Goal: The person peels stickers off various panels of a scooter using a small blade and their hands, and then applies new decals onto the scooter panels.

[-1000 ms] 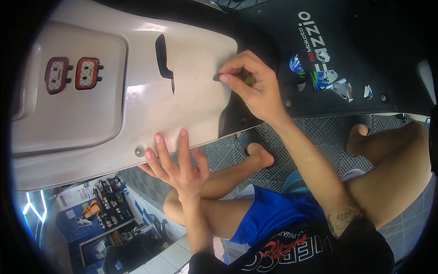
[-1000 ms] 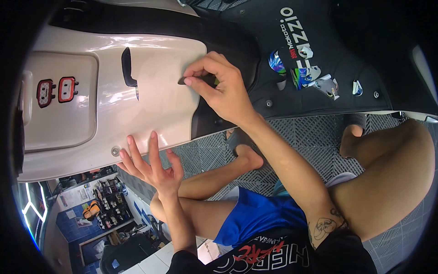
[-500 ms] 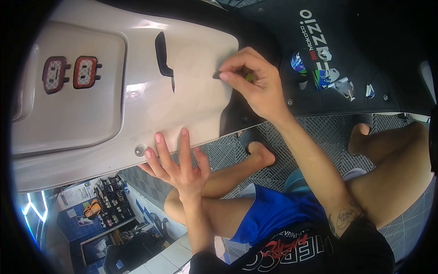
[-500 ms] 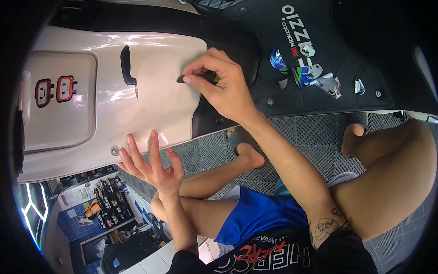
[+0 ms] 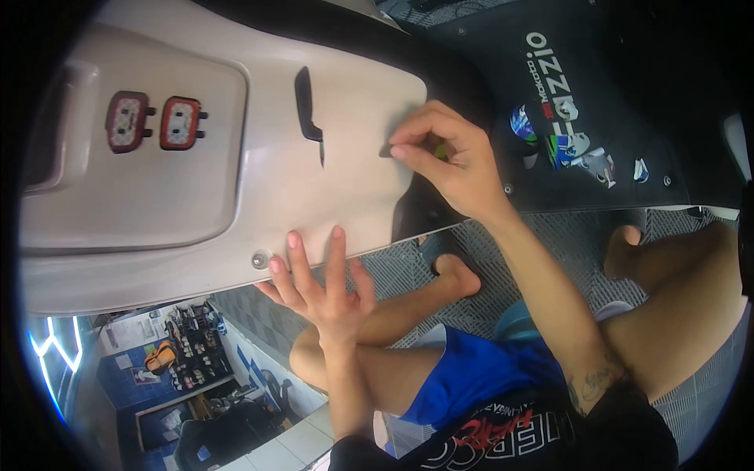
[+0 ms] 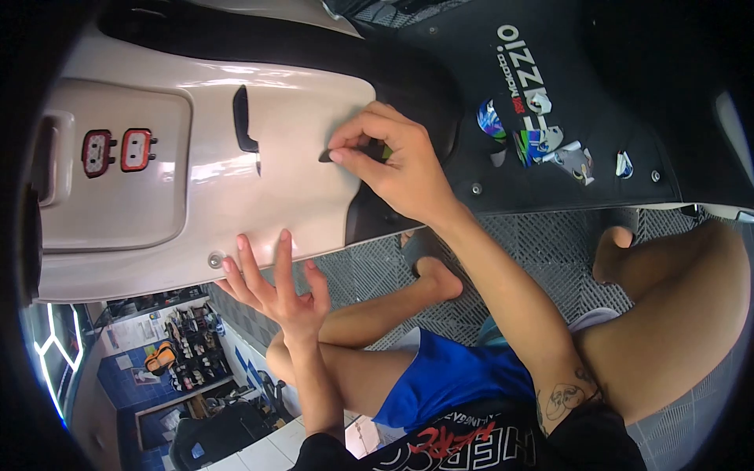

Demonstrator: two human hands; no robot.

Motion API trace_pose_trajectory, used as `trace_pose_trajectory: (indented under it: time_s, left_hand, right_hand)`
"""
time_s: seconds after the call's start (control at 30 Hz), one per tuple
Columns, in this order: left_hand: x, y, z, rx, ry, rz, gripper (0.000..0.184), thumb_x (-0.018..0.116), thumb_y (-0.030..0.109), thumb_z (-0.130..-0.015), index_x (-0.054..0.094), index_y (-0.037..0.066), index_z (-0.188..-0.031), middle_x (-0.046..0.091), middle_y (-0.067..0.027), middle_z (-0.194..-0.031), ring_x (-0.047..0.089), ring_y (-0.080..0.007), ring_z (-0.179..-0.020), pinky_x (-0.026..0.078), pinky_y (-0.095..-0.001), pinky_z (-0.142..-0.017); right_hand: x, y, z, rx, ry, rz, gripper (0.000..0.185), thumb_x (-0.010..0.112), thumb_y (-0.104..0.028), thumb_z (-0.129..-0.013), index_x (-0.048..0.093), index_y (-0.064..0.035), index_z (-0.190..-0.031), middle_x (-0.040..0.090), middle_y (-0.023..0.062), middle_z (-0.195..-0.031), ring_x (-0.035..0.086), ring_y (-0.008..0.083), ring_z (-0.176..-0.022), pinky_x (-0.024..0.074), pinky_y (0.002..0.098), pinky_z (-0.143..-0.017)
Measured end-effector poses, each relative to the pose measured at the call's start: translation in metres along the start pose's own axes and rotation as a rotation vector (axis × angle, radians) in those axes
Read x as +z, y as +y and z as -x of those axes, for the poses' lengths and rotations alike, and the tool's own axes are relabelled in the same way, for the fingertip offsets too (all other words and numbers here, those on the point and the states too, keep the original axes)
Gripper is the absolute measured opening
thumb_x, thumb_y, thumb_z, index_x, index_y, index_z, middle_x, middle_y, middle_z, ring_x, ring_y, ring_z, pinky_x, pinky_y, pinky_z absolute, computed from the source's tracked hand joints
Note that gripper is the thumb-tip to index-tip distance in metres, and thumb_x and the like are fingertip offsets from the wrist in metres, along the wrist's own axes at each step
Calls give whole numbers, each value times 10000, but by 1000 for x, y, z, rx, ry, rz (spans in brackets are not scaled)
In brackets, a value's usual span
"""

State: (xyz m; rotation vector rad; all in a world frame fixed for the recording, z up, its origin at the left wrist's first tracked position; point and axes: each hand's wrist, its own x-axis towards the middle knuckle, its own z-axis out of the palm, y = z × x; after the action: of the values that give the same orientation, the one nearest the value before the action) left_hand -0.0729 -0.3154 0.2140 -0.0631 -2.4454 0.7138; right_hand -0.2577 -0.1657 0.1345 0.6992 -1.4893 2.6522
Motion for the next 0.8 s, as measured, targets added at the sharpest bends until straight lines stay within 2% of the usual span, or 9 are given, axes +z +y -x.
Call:
trace_pose_trajectory:
  time_s: [0.13, 0.33, 0.67, 0.8]
  left_hand:
    - [0, 1, 0, 15, -3, 5, 443, 653, 274, -839, 750, 215, -1268, 458, -184, -1575, 194, -407, -1549, 55, -604, -1256]
    - [3, 3, -1, 11, 23, 4, 426, 654, 279, -834, 763, 212, -1241, 461, -186, -1567, 204, -407, -1538, 70, -630, -1248]
    - [3, 4, -2, 14, 24, 3, 414, 665, 279, -828, 771, 206, -1221, 462, -181, -1565, 212, -404, -1530, 79, -640, -1245]
    - [2, 3, -1, 19, 17, 4, 420, 673, 276, -819, 772, 210, -1222, 461, -175, -1567, 204, -402, -1533, 83, -642, -1245]
  right_hand:
    - [14, -12, -15, -9, 133, -113, 90, 762, 11, -850, 731, -2, -933, 655, 39, -908, 641, 124, -866, 497, 265, -770]
    - [42, -22, -57, -137, 312, -13, 96, 761, 12, -846, 731, -8, -935, 660, 67, -899, 665, 145, -810, 527, 267, -740]
    - [52, -20, -82, -257, 309, -9, 126, 761, 26, -837, 749, -16, -955, 657, 85, -938, 700, 172, -839, 560, 274, -769]
    - [48, -17, -85, -308, 288, 40, 123, 764, -2, -827, 752, -39, -943, 656, 70, -903, 660, 199, -872, 520, 311, -803]
